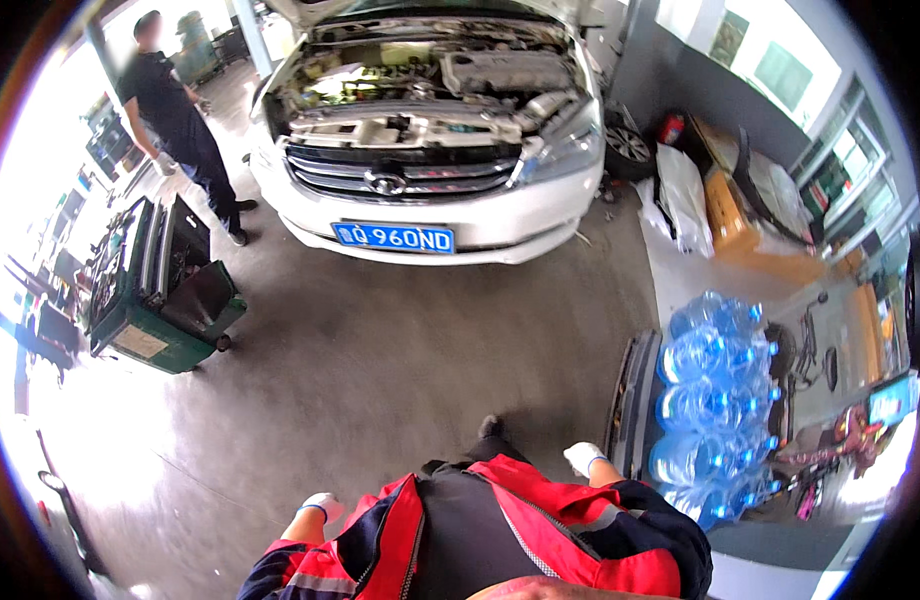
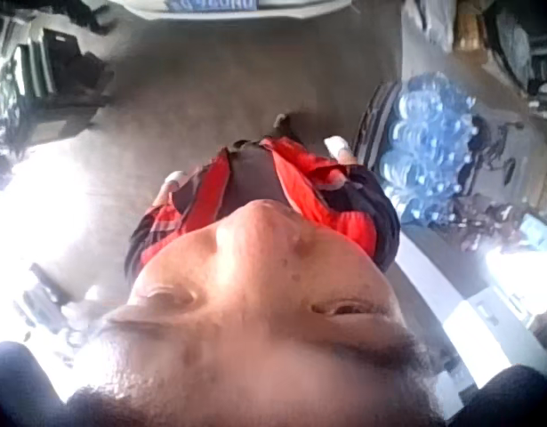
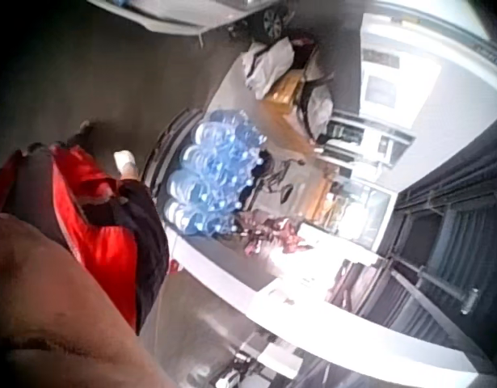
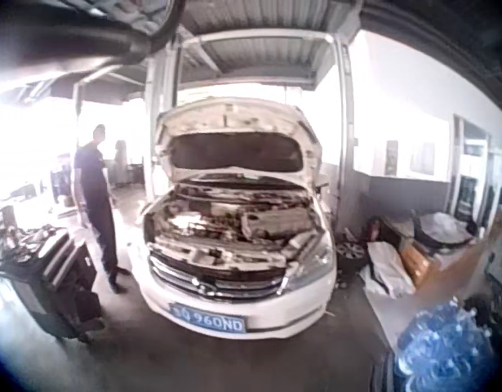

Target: The person removes a plastic engine cover, selects a socket wrench from a tool cart, and uses it to loosen and remove bolts from the engine bay. The person then removes a metal bracket and continues to work on components within the engine compartment.

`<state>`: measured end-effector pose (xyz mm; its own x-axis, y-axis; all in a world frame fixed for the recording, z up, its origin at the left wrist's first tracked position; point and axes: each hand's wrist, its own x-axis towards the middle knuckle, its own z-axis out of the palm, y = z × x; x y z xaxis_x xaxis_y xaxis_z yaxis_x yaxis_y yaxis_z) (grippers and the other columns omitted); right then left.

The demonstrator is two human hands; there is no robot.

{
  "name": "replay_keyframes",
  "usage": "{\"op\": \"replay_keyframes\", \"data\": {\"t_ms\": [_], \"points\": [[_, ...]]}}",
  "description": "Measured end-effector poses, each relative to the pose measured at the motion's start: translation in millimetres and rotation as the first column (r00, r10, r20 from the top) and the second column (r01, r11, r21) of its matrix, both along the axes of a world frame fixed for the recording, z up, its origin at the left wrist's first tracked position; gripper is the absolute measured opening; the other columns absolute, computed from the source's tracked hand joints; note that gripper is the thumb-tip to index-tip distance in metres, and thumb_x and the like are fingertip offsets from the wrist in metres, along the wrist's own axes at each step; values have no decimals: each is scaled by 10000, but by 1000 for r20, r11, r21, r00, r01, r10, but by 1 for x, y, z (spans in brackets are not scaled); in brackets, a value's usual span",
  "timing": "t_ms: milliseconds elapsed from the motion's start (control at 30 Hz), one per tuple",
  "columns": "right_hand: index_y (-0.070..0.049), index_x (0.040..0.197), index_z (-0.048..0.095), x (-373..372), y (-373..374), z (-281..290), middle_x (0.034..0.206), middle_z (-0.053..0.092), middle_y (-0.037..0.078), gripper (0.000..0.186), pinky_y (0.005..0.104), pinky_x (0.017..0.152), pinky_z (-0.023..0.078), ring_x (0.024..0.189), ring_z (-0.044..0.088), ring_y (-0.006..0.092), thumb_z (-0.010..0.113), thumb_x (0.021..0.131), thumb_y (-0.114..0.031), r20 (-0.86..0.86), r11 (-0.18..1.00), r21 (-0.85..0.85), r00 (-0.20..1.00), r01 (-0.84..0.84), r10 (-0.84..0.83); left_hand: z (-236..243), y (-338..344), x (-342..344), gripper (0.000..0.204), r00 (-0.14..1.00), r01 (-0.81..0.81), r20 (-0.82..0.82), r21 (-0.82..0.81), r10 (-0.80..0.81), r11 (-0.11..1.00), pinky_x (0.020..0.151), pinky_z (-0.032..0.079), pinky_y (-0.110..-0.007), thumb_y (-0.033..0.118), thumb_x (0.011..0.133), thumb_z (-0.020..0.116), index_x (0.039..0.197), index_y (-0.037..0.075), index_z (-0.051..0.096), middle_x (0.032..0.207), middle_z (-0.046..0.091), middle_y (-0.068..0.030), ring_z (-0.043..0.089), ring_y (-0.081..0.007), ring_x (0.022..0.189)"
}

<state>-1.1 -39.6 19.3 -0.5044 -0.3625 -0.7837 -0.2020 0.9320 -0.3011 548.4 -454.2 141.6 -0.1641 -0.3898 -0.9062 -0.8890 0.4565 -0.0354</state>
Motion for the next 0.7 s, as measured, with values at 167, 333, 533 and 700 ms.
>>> {"op": "replay_keyframes", "data": {"t_ms": [167,333,533,700], "points": [[-22,809,753,-38,-132,23,754,728,168,495,491,719,549,721,719,343,535,976,-435,-63,925,108,926,-365,372,-28,-72,-33,502,988,-98,-125,-26,94,995,1015,521,-431,440,889,579,1197,81,748,1240,711,-209,671,-375,1181],[-38,880,784,-96,-269,21,825,748,197,483,492,789,553,810,735,370,509,966,-425,-192,913,86,892,-399,408,13,-158,-110,514,934,-204,-314,-71,173,976,991,531,-427,447,880,592,1198,71,741,1182,729,-221,687,-369,1148],[-31,1040,771,-138,-479,47,1106,730,235,486,514,895,542,1043,697,424,521,950,-439,-286,885,26,845,-464,451,48,-281,-142,469,842,-332,-471,-67,264,941,941,544,-410,434,889,619,1164,73,734,1110,752,-194,713,-342,1073],[-30,1092,734,-129,-671,124,1132,716,229,435,484,933,534,1101,675,406,572,969,-414,-349,772,-250,798,-584,491,34,-367,-124,500,761,-532,-483,-80,434,843,957,535,-393,436,889,626,1192,52,731,1125,751,-193,709,-331,1094]]}}
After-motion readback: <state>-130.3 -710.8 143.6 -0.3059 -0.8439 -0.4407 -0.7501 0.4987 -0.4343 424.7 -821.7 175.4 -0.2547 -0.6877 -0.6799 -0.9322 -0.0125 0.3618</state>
